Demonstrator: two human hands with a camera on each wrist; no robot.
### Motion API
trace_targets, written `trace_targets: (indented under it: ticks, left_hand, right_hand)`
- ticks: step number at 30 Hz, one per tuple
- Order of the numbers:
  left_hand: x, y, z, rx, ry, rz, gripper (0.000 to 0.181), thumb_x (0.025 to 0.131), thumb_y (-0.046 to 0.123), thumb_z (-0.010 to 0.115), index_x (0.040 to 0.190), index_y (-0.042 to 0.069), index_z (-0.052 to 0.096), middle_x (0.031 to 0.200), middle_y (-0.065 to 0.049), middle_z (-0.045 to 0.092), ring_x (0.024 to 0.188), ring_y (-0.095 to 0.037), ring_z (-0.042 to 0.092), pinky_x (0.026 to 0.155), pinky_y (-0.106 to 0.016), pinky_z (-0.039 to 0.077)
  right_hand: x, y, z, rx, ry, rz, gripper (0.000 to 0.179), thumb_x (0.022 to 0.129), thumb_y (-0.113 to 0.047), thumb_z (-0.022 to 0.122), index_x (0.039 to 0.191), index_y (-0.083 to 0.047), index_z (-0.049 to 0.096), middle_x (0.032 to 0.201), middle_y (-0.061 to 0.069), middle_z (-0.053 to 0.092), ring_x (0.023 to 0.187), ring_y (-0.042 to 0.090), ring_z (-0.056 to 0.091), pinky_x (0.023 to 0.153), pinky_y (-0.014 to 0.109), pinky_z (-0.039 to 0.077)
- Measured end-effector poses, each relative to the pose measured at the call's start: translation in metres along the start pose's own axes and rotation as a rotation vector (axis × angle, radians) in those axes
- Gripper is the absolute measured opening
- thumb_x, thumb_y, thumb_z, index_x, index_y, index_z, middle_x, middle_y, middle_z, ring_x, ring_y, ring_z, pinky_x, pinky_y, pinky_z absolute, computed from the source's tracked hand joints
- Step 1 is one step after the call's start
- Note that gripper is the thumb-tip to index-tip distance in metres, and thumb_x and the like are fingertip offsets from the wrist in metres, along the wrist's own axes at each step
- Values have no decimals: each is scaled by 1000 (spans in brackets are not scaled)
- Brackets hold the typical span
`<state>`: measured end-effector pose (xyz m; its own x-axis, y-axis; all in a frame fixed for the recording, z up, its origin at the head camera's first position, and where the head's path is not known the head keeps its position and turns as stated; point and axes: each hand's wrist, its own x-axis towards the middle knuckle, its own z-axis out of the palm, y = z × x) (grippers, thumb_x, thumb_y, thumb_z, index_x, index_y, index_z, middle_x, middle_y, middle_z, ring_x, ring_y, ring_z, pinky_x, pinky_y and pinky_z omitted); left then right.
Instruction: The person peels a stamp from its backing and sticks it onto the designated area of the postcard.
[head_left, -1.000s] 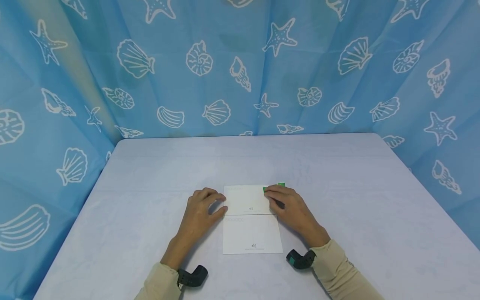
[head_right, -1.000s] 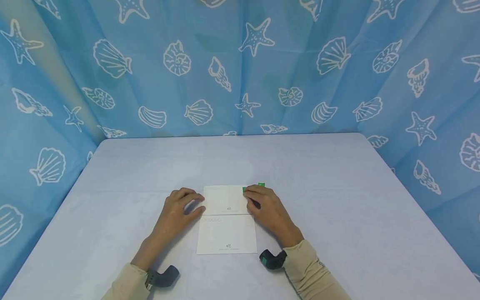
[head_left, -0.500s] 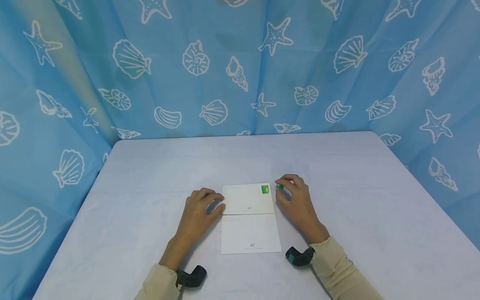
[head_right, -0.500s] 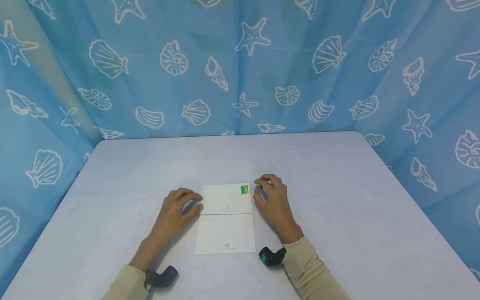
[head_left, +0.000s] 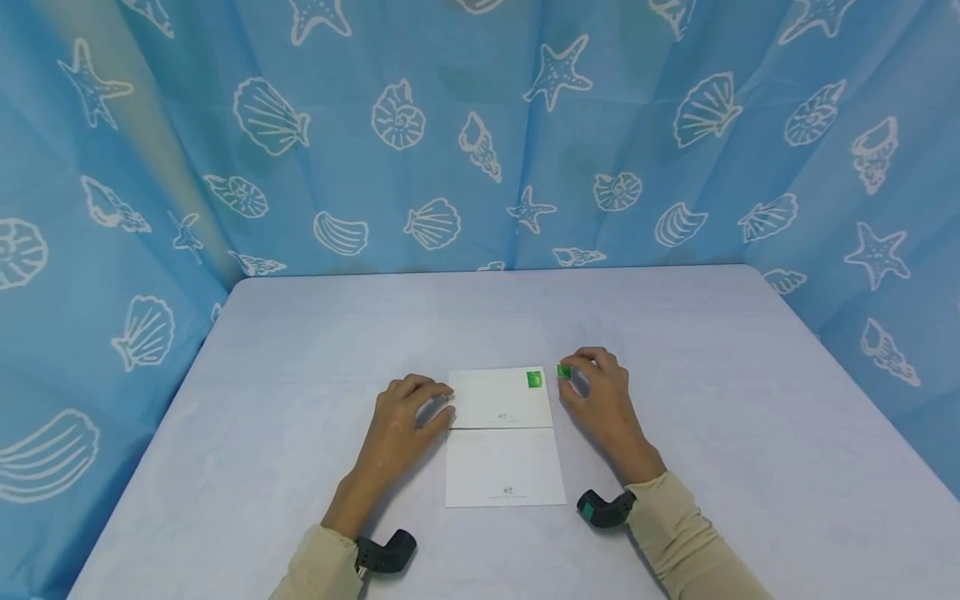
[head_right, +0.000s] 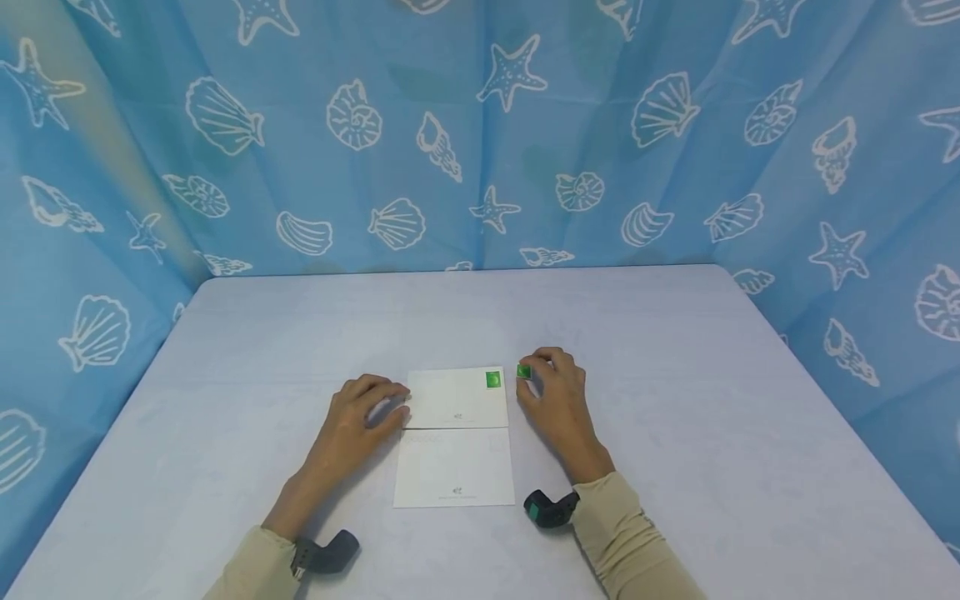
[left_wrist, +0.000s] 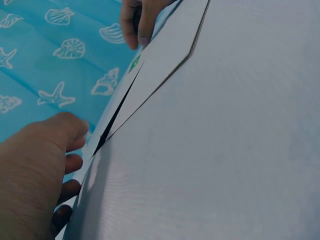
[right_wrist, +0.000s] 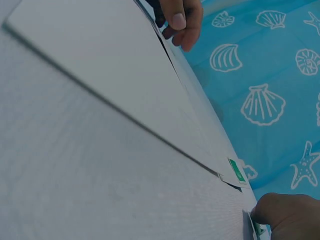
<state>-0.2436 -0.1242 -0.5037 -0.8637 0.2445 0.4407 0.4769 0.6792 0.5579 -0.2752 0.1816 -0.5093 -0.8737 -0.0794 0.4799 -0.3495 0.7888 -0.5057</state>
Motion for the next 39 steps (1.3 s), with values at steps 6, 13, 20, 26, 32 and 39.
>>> trace_targets:
  ticks: [6, 13, 20, 26, 32, 39]
  left_hand:
    - [-3, 2, -4, -65, -53, -14, 25, 89, 24, 79, 113, 19, 73, 114, 4, 61, 110, -21, 53, 95, -45, 40]
    - [-5, 5, -7, -75, -56, -38, 26, 89, 23, 79, 114, 19, 73, 116, 2, 61, 112, -22, 54, 98, -47, 39]
    - [-3, 6, -5, -93, -58, -66, 25, 89, 23, 78, 113, 19, 74, 114, 4, 62, 113, -20, 53, 99, -46, 39]
    - [-3, 6, -4, -90, -50, -71, 24, 89, 21, 78, 112, 19, 74, 112, 3, 62, 111, -20, 55, 99, -48, 40]
    - [-2, 7, -5, -116, -30, -62, 21, 90, 20, 77, 111, 18, 74, 112, 5, 62, 106, -18, 56, 94, -46, 44]
    - [1, 8, -6, -148, -27, -82, 21, 91, 18, 75, 113, 19, 74, 110, 8, 61, 100, -13, 56, 88, -39, 48]
  right_hand:
    - [0, 1, -1, 12, -27, 20, 20, 86, -5, 75, 105, -2, 73, 118, 14, 57, 116, 34, 51, 101, 50, 34]
    - [2, 1, -1, 8, -37, 13, 19, 86, -7, 75, 105, -2, 73, 117, 13, 58, 115, 33, 52, 101, 49, 33]
    - [7, 5, -5, -4, -30, -13, 11, 88, -8, 77, 97, -2, 74, 112, 12, 59, 110, 33, 54, 99, 50, 34]
    - [6, 6, -4, -6, 18, -68, 4, 88, -5, 77, 89, -3, 73, 107, 11, 62, 105, 32, 58, 97, 51, 36]
    - [3, 4, -5, 9, 89, -87, 6, 85, -1, 78, 89, -3, 73, 105, 11, 63, 104, 32, 57, 95, 50, 37]
    - [0, -1, -9, 47, 117, -64, 6, 86, -1, 76, 91, -3, 73, 106, 10, 63, 106, 30, 57, 95, 48, 38]
